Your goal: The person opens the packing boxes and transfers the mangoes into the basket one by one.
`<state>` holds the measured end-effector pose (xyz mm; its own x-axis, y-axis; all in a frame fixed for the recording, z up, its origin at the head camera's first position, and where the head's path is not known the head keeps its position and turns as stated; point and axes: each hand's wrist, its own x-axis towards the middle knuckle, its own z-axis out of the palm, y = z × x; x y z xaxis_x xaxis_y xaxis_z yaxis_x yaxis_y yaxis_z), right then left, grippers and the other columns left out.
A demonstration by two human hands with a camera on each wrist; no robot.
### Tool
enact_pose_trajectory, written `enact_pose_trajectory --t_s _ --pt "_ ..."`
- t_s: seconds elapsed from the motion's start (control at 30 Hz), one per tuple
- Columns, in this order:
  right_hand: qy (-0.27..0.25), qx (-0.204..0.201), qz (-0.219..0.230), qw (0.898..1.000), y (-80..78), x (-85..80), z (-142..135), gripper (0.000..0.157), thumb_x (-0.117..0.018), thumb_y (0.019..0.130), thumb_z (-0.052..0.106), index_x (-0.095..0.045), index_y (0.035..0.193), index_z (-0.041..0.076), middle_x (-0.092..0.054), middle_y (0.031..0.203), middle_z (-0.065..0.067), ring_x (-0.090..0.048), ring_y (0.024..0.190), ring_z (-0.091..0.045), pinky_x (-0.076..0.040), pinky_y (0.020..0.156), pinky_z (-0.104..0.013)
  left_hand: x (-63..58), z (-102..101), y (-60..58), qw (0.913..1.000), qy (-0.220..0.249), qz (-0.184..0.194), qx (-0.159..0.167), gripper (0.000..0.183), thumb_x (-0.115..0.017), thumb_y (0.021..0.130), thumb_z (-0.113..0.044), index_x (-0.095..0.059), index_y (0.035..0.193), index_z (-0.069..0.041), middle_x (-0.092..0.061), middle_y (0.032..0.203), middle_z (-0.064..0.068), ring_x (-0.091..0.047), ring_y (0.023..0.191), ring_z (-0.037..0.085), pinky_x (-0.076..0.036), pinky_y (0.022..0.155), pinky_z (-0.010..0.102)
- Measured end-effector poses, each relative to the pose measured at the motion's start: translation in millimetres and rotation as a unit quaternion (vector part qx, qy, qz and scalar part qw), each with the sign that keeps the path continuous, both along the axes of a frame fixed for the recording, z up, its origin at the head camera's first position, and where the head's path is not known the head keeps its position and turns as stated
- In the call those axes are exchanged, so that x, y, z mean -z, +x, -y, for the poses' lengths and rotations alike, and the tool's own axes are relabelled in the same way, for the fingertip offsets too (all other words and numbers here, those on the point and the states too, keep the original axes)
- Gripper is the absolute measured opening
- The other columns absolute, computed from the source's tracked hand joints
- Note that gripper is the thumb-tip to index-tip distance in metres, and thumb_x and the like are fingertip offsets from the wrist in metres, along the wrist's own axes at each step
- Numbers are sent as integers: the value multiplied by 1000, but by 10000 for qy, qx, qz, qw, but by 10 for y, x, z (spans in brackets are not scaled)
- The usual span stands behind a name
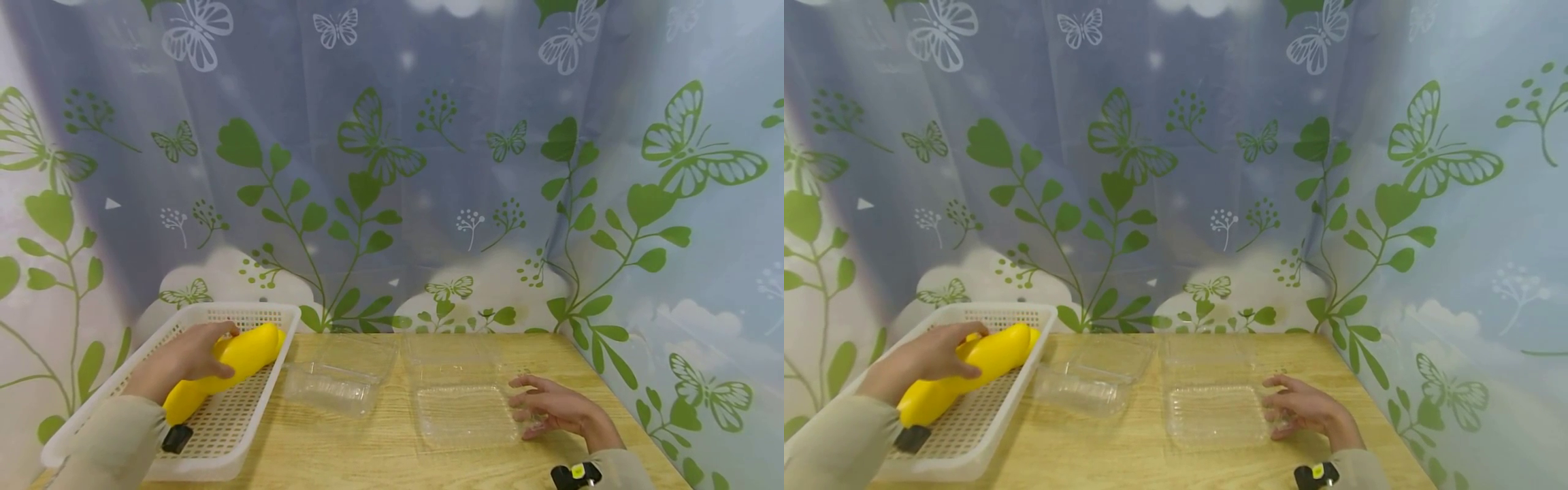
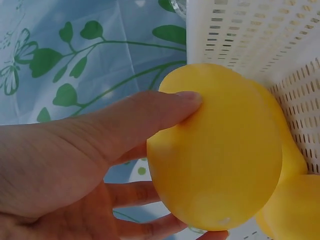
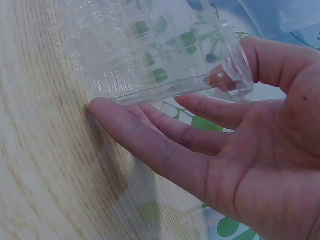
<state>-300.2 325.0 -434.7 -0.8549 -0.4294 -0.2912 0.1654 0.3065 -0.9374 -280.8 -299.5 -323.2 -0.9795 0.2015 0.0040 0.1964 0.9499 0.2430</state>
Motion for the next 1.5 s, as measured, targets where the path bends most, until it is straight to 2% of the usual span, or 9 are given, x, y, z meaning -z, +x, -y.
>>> enact_pose_trajectory --t_s 0.4,0.73,0.97,1.2,1.3,1.43,1.5 --pt "45 -18 -7 10000 -6 2 -9 68 -54 106 21 -19 154 -12 -43 145 -41 -66 113 -27 -63 85 -49 29 5 -24 9988 -43 338 -359 70 -89 80 -24 -56 137 0 -52 144 35 -50 126 55 -44 101 71" --pt "-52 -41 22 10000 -11 7 -26 67 -52 107 21 -19 155 -12 -48 143 -36 -67 109 -25 -64 85 -48 119 25 -68 9986 -4 423 -323 72 -87 82 -23 -53 140 2 -47 148 36 -48 130 57 -45 102 70" --pt "-42 -12 26 10000 -22 20 -26 67 -53 107 21 -19 154 -11 -47 143 -36 -66 110 -26 -64 85 -47 212 41 -89 9986 -5 479 -218 69 -86 83 -24 -54 138 2 -50 144 37 -52 124 56 -49 95 65" --pt "-58 13 43 10000 -25 23 -19 67 -54 106 21 -20 154 -11 -48 142 -34 -66 109 -25 -64 84 -47 230 27 -83 9974 114 598 -387 67 -86 83 -24 -55 137 -1 -51 143 35 -55 120 49 -49 95 64" --pt "-41 19 38 10000 -28 24 -21 66 -54 106 21 -20 154 -10 -49 142 -34 -66 108 -25 -64 84 -47 245 22 -77 9969 173 630 -434 67 -87 82 -24 -55 136 -1 -51 141 36 -58 110 44 -55 84 55" --pt "-21 21 38 10000 -30 28 -26 66 -53 107 21 -20 154 -10 -50 141 -33 -67 108 -25 -64 84 -48 283 36 -90 9953 271 773 -520 67 -87 82 -25 -55 136 -1 -52 138 36 -57 99 37 -56 66 42" --pt "-29 20 43 10000 -28 30 -27 66 -53 107 21 -20 154 -10 -49 141 -33 -67 108 -25 -64 84 -48 305 51 -106 9939 292 887 -582 69 -87 82 -26 -54 137 -2 -52 137 36 -58 98 38 -56 64 42"
